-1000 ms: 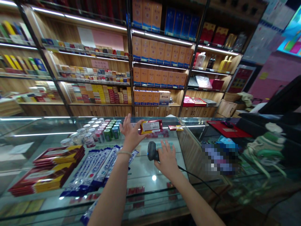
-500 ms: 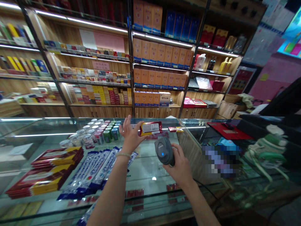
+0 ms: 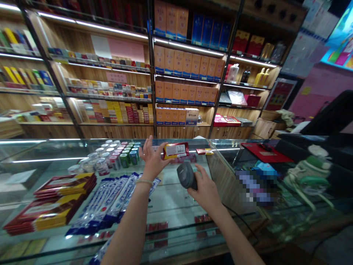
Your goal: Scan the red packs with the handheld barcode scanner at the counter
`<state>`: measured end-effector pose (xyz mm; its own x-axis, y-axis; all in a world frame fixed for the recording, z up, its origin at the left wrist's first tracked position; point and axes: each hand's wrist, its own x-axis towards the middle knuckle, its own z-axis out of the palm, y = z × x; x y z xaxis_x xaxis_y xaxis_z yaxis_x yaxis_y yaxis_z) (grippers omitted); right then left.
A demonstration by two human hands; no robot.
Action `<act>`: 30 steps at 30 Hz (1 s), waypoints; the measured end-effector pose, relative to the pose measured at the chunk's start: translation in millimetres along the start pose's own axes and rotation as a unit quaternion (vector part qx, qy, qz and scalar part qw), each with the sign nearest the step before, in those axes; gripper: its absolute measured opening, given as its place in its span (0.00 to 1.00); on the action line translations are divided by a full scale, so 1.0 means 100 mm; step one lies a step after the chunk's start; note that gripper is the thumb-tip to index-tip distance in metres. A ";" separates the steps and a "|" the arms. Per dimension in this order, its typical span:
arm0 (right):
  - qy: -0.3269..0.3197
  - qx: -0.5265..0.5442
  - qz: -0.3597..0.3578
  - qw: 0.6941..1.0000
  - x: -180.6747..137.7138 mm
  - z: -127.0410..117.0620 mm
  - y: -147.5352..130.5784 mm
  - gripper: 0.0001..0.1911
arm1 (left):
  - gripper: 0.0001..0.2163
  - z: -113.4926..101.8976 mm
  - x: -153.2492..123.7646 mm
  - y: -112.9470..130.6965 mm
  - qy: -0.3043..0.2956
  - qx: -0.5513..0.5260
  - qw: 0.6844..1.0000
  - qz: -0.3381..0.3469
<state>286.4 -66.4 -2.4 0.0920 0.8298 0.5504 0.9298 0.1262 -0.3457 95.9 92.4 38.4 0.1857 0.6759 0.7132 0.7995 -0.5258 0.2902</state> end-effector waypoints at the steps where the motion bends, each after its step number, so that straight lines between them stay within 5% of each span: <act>1: -0.010 -0.015 -0.010 1.000 0.02 0.04 0.00 0.17 | 0.31 0.00 0.00 0.00 0.002 0.000 1.000 0.000; 10: -0.078 -0.088 -0.068 0.991 0.04 0.35 0.08 0.15 | 0.31 0.03 -0.01 -0.03 0.012 -0.003 1.000 0.008; 20: -0.194 -0.038 -0.069 0.978 0.09 0.21 0.13 0.33 | 0.31 0.05 -0.02 -0.02 0.018 0.008 1.000 0.020; 27: -0.050 0.024 0.073 0.996 0.85 0.15 0.31 0.36 | 0.33 0.02 -0.01 0.00 0.015 -0.005 1.000 0.005; 30: -0.043 0.099 0.118 0.987 1.12 0.27 0.38 0.31 | 0.33 0.02 -0.01 -0.01 0.013 -0.004 1.000 0.005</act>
<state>322.6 46.0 24.9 0.2595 0.8909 0.3727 0.7972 0.0202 -0.6033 96.7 93.5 36.1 0.1781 0.6573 0.7323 0.7936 -0.5360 0.2880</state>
